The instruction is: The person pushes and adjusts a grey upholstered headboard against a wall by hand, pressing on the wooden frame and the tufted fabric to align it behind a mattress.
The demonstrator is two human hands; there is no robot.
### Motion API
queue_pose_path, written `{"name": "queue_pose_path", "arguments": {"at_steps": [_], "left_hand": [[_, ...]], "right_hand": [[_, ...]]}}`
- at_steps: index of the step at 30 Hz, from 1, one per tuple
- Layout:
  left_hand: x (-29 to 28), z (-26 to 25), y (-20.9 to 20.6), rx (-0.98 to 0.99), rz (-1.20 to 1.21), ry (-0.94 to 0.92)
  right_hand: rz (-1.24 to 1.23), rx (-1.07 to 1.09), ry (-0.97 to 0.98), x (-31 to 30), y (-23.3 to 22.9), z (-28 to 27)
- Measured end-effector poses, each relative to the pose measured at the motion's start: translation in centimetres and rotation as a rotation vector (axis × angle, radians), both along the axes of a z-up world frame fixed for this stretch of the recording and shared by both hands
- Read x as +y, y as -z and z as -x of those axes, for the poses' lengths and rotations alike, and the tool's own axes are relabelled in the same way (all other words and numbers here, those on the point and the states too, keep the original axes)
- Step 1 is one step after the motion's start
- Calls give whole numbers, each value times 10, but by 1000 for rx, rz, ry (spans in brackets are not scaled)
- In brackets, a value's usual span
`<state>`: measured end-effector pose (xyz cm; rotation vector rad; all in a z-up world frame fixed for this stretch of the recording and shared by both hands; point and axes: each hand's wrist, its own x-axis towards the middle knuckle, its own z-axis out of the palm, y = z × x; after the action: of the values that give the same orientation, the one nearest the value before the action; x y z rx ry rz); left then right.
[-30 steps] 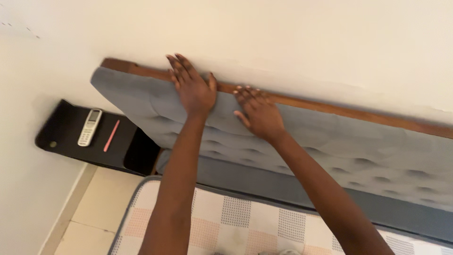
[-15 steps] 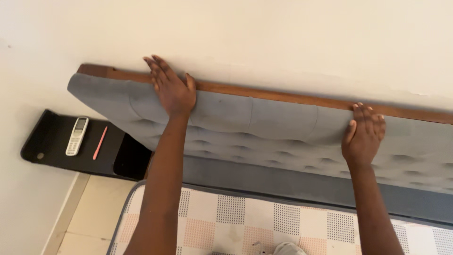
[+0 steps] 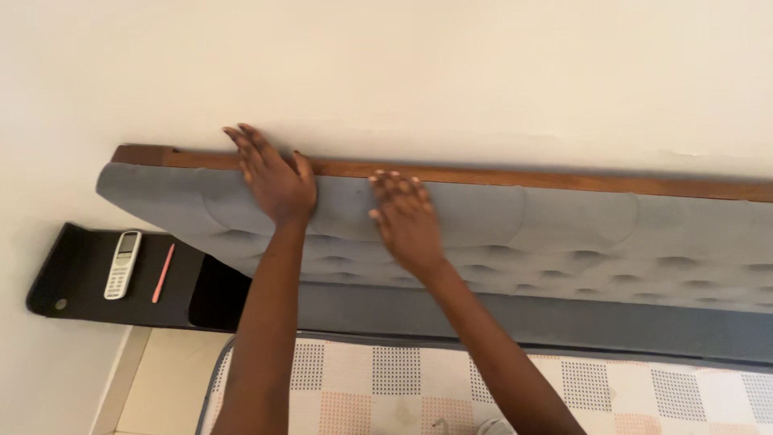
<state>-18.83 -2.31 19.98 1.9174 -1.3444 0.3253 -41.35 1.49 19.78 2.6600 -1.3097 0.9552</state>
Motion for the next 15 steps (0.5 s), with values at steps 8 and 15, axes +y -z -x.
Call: {"name": "queue_pose_path", "arguments": {"at_steps": [8,15], "left_hand": [[0,-4,6,1,2,10],[-1,-5,7,-11,10,1]], "right_hand": [[223,125,238,-16,16,210],[344,-54,479,-18,39,341]]}}
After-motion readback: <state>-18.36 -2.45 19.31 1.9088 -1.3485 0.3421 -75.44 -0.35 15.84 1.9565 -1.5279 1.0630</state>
